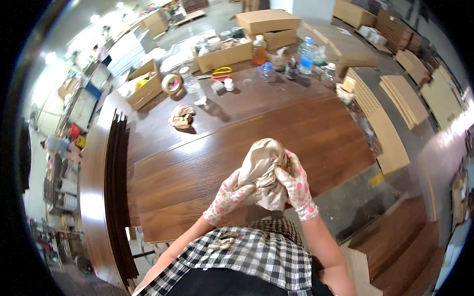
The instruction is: The person polishes wooden panels using a sponge and cloths, wiping down the surfaces, and stacks the finished panels onto a cart before applying liquid from a bottle onto a cloth.
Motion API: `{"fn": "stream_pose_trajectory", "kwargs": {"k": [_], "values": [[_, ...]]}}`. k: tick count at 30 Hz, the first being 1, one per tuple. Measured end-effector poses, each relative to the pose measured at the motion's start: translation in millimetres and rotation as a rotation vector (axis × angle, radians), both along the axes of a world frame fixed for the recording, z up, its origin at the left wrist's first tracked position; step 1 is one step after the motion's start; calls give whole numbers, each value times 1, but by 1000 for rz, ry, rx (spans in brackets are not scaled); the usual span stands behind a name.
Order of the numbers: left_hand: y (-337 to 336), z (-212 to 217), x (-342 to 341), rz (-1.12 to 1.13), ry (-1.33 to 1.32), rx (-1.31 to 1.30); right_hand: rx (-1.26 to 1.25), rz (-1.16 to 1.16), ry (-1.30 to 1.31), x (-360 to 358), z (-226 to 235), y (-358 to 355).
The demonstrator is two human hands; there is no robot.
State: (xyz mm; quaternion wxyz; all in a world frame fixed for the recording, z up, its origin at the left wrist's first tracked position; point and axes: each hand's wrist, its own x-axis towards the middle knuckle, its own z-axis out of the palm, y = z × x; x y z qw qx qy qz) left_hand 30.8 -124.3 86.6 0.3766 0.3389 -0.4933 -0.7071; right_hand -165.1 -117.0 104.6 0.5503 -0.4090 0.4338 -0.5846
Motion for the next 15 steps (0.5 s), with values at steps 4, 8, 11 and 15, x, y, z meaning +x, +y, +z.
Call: {"fn": "stream_pose_trajectory", "kwargs": {"k": [4, 8, 11, 15], "values": [[1, 4, -1, -81, -113, -87, -304, 226, 227, 7, -11, -3], [-34, 6, 19, -121, -540, -293, -126, 166, 73, 4, -42, -14], [-79, -15, 54, 366, -449, -248, -284, 12, 485, 2, -45, -12], [-164, -74, 139, 718, -701, -567, -380, -41, 1056, -1, -55, 1]]}}
